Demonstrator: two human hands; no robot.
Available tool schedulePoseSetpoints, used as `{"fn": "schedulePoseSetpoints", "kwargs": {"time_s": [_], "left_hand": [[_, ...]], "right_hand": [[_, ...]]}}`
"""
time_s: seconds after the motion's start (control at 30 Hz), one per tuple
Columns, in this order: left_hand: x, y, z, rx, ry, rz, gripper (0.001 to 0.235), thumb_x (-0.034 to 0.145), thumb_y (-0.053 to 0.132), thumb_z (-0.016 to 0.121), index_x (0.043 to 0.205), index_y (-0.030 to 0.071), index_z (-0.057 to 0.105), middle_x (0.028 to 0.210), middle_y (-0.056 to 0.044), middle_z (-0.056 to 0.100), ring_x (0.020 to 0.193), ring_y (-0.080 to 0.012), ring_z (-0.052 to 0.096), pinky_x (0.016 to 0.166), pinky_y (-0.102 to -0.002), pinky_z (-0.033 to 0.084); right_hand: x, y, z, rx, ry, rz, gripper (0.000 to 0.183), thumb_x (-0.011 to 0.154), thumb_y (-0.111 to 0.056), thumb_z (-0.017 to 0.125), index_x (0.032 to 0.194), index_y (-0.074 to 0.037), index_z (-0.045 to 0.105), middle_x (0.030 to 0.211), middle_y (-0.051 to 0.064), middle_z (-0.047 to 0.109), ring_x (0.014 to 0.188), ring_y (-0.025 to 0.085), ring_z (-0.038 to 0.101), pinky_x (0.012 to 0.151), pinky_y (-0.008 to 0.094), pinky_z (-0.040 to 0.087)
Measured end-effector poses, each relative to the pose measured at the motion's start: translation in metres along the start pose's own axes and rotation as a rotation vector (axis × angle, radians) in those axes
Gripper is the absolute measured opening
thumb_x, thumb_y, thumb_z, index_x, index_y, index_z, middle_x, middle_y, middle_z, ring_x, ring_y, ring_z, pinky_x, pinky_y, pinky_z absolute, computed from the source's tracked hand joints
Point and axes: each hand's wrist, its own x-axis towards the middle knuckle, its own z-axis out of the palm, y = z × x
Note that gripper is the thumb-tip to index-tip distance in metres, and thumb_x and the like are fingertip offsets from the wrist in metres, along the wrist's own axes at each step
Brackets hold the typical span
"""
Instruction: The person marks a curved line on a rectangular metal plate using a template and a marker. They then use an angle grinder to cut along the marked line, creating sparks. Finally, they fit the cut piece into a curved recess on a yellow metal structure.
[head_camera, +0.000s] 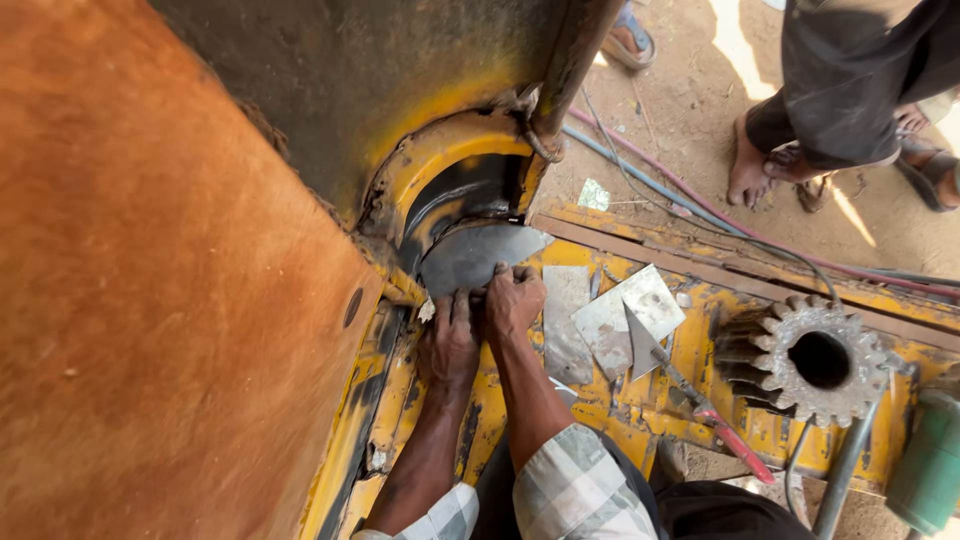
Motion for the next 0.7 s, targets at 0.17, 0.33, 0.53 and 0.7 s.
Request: {"fn": "schedulePoseSetpoints", "kwargs": {"time_s": [0.17,0.33,0.53,0.7], "left_hand": [[0.002,0.005,-0.007,-0.011,0.057,0.015,0.033,0.09,0.007,0.068,0.123,0.007,0.065,0.118,-0.015,0.066,0.093,-0.0392,0.072,0.075,-0.045,0.06],[0.003,0.009,-0.008,-0.045,0.099,0.043,0.035,0.09,0.007,0.068,0.125,0.003,0.065,0.116,-0.017,0.065,0.098,-0.039,0.071,0.077,-0.044,0.06],[0.003,0.01,-0.006,-0.054,0.061,0.016,0.035,0.091,0.006,0.07,0.126,0.003,0.065,0.112,-0.016,0.065,0.095,-0.0375,0.071,0.074,-0.043,0.06],[0.003,0.01,-0.007,-0.058,0.077,0.047,0.034,0.092,0.006,0.068,0.126,0.003,0.064,0.113,-0.015,0.065,0.096,-0.0361,0.072,0.075,-0.042,0.06]], "right_hand": [[0.003,0.008,0.001,-0.278,0.105,-0.122,0.025,0.093,-0.023,0.068,0.09,0.002,0.068,0.074,0.018,0.073,0.063,0.028,0.071,0.063,0.041,0.054],[0.013,0.021,0.004,-0.477,0.2,-0.195,0.033,0.085,-0.03,0.077,0.091,0.002,0.07,0.082,0.021,0.072,0.078,0.036,0.07,0.075,0.045,0.053],[0.015,0.023,0.003,-0.453,0.167,-0.157,0.029,0.086,-0.026,0.075,0.094,0.001,0.068,0.082,0.018,0.073,0.076,0.034,0.069,0.073,0.045,0.053],[0.009,0.011,0.005,-0.398,0.164,-0.125,0.024,0.087,-0.022,0.074,0.095,-0.001,0.069,0.082,0.016,0.073,0.074,0.03,0.069,0.071,0.043,0.053]]}}
